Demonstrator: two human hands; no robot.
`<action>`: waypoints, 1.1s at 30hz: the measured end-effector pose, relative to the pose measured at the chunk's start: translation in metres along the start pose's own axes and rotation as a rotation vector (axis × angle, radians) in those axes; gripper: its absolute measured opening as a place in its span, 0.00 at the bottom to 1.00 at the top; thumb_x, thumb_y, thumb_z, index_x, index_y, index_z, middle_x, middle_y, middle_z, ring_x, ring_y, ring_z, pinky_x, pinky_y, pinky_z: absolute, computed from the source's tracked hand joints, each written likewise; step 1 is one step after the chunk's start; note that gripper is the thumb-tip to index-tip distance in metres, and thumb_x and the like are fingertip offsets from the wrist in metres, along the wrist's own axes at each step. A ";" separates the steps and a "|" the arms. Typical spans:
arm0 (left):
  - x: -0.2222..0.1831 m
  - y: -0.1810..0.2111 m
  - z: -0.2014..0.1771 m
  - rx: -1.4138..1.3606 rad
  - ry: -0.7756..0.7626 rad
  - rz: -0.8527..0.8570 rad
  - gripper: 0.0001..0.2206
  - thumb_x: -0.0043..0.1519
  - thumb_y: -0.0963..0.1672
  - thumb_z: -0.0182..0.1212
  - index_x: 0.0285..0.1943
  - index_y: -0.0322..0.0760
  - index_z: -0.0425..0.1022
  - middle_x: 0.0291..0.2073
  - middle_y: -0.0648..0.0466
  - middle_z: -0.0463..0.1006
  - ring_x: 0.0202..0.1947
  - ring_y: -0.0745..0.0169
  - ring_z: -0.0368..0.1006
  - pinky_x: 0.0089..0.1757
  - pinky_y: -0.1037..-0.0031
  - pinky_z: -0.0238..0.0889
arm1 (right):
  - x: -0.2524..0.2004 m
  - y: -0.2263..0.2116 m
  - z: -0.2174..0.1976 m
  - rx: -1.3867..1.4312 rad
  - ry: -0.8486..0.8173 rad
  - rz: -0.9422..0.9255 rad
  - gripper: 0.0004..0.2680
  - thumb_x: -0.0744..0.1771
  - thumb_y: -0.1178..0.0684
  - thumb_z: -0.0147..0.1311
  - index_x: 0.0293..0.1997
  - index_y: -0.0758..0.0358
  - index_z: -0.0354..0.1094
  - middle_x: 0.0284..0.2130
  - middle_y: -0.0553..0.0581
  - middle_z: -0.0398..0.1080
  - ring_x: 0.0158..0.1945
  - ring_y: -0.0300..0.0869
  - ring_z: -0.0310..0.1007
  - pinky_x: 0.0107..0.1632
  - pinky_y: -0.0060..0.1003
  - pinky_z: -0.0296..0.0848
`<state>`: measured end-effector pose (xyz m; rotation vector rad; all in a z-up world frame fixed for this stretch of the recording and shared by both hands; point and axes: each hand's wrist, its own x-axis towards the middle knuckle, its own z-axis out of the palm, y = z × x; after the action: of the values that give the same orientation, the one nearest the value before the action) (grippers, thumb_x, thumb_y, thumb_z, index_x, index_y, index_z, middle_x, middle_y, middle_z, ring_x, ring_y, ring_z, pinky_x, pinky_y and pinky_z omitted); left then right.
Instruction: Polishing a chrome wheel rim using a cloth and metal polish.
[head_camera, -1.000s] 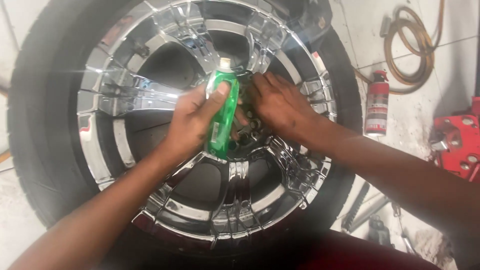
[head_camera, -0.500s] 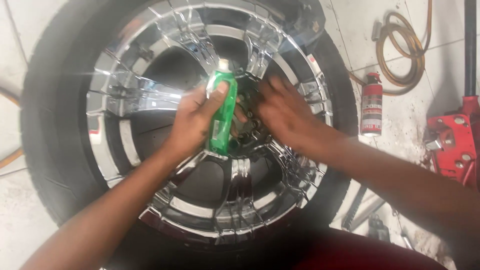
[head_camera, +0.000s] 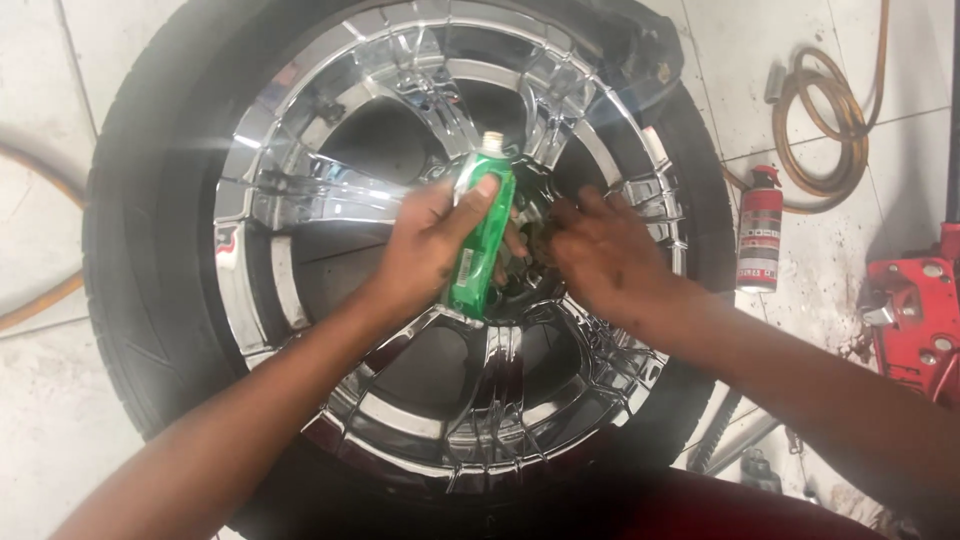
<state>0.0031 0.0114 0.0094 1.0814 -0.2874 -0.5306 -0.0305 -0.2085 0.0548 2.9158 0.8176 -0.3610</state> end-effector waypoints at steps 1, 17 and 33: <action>-0.001 -0.001 0.001 -0.003 0.006 0.000 0.20 0.71 0.52 0.49 0.46 0.30 0.72 0.29 0.46 0.82 0.24 0.63 0.78 0.27 0.74 0.73 | 0.005 -0.001 0.006 0.000 -0.003 -0.006 0.06 0.61 0.55 0.56 0.38 0.60 0.76 0.45 0.60 0.69 0.51 0.55 0.62 0.48 0.51 0.62; 0.000 -0.002 0.001 -0.046 0.007 -0.017 0.20 0.70 0.53 0.49 0.47 0.30 0.72 0.29 0.46 0.80 0.25 0.62 0.78 0.27 0.74 0.73 | 0.021 0.004 0.012 -0.316 0.111 -0.061 0.06 0.59 0.53 0.55 0.34 0.58 0.74 0.44 0.60 0.66 0.52 0.52 0.61 0.49 0.47 0.59; -0.002 0.004 0.000 0.009 0.001 -0.043 0.20 0.70 0.53 0.48 0.49 0.31 0.74 0.29 0.46 0.82 0.22 0.63 0.77 0.25 0.76 0.70 | -0.005 0.018 -0.006 0.122 0.245 -0.062 0.04 0.64 0.56 0.50 0.37 0.60 0.70 0.30 0.57 0.70 0.37 0.51 0.70 0.43 0.48 0.66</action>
<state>0.0025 0.0141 0.0127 1.0981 -0.2668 -0.5678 -0.0242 -0.2253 0.0627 3.0965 0.9500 -0.0588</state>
